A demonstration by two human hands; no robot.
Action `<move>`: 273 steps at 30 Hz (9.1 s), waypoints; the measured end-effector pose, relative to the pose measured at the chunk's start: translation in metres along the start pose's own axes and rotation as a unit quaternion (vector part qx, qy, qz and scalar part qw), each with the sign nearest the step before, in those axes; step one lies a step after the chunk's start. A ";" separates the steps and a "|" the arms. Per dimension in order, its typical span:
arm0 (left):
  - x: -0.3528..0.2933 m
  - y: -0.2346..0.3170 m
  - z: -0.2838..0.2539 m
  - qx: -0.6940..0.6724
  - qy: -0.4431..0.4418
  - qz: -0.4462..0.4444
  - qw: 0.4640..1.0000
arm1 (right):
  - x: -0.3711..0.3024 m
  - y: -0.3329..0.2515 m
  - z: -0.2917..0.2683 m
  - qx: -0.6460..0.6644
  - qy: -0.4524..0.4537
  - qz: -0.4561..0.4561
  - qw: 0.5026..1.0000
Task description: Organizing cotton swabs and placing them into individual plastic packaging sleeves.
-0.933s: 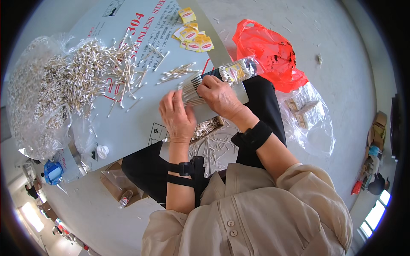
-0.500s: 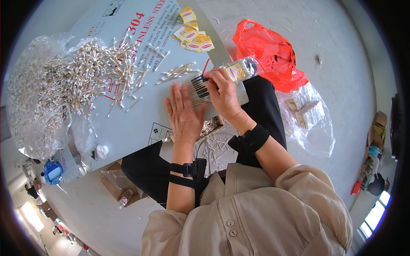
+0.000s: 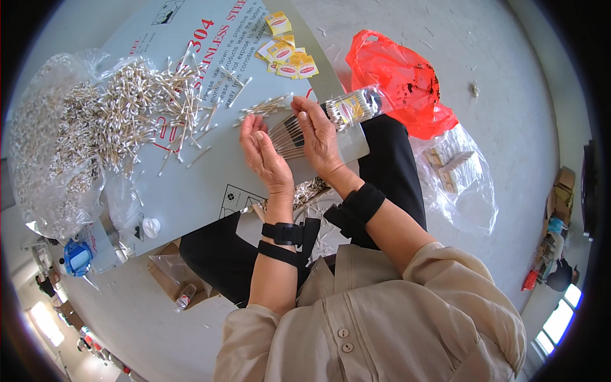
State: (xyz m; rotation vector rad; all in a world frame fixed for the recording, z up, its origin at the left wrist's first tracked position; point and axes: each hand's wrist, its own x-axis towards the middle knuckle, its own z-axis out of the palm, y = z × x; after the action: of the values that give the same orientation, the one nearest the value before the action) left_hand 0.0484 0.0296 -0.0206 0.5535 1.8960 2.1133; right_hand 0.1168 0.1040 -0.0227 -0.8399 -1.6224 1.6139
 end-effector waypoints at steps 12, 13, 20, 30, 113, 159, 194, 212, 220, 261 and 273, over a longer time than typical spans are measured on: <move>0.000 -0.001 -0.001 -0.049 0.032 0.009 0.998 | -0.001 -0.002 0.005 -0.035 0.028 -0.053 0.998; 0.000 0.000 -0.002 -0.049 0.033 0.010 0.998 | -0.004 -0.002 0.004 -0.010 0.014 -0.028 0.999; -0.006 0.013 -0.021 0.335 -0.114 0.164 0.921 | -0.010 -0.008 -0.011 0.126 0.069 0.011 0.990; -0.005 0.012 -0.023 0.462 -0.179 0.184 0.849 | -0.029 -0.005 -0.009 0.157 0.077 0.009 0.985; -0.019 0.012 -0.017 0.576 -0.253 0.132 0.766 | -0.018 -0.029 -0.051 -0.365 -0.068 -0.082 0.925; -0.020 0.012 -0.018 0.581 -0.251 0.132 0.763 | -0.014 -0.034 -0.048 -0.363 -0.082 -0.095 0.923; -0.020 0.014 -0.017 0.563 -0.238 0.145 0.778 | 0.000 -0.037 -0.040 -0.415 -0.127 -0.063 0.898; -0.022 0.008 -0.017 0.579 -0.239 0.140 0.767 | 0.015 -0.050 -0.052 -0.490 -0.225 -0.149 0.829; -0.023 0.007 -0.014 0.579 -0.239 0.138 0.767 | 0.028 -0.042 -0.055 -0.525 -0.233 -0.179 0.799; -0.025 0.012 0.017 0.580 -0.288 0.113 0.753 | 0.021 -0.013 -0.135 -0.547 -0.198 -0.100 0.807; -0.027 0.012 0.038 0.563 -0.296 0.120 0.762 | 0.022 -0.012 -0.137 -0.506 -0.204 -0.095 0.832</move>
State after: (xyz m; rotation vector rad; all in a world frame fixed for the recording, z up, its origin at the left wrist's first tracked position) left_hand 0.0904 0.0503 -0.0091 1.5048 2.5052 0.4309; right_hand 0.2191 0.1983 -0.0119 -0.7810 -2.8419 0.7111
